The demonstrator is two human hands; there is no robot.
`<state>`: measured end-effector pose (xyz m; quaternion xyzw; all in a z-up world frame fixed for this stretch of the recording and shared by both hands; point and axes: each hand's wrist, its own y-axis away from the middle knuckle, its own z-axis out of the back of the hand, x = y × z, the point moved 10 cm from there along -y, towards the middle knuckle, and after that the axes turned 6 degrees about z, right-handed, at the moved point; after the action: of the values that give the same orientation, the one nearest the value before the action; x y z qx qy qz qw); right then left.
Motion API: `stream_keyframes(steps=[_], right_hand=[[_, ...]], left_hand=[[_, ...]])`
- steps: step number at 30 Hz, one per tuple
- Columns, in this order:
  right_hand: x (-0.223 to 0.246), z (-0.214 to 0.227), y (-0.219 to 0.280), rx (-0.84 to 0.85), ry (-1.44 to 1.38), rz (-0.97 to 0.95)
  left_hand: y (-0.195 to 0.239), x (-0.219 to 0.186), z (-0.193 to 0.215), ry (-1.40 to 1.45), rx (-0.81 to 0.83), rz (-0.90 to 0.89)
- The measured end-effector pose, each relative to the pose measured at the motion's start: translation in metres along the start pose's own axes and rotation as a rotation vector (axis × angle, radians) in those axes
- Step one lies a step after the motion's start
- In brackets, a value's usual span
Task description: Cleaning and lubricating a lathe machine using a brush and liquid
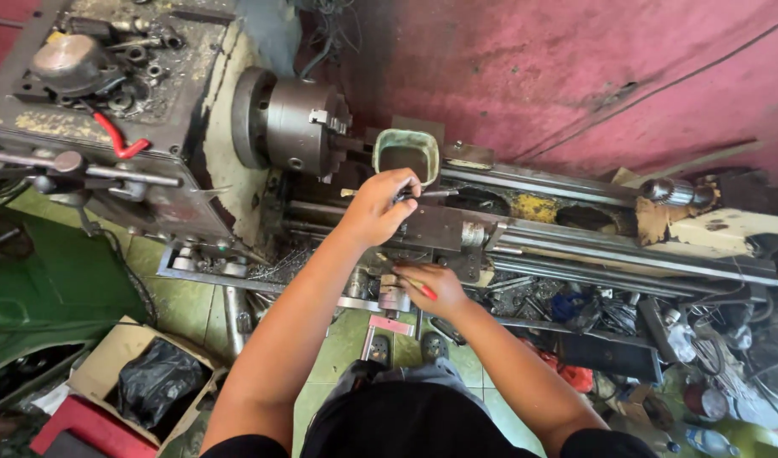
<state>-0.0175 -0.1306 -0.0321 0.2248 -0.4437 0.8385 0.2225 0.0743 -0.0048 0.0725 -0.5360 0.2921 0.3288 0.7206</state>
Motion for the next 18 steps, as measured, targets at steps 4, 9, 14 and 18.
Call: stream_keyframes(steps=[4, 9, 14, 18], right_hand=[[-0.008, 0.015, 0.016, -0.010, 0.045, -0.059], [-0.012, 0.003, 0.006, -0.015, 0.011, -0.137], [-0.039, -0.018, 0.021, 0.028, -0.059, -0.244], [-0.039, 0.014, 0.031, 0.048, -0.004, -0.335]], left_hand=[[0.002, 0.001, 0.002, 0.008, -0.017, -0.003], [-0.003, -0.002, 0.002, 0.051, 0.016, 0.010], [0.001, 0.001, 0.001, 0.042, 0.018, -0.003], [0.003, 0.001, 0.001, 0.029, -0.001, -0.019]])
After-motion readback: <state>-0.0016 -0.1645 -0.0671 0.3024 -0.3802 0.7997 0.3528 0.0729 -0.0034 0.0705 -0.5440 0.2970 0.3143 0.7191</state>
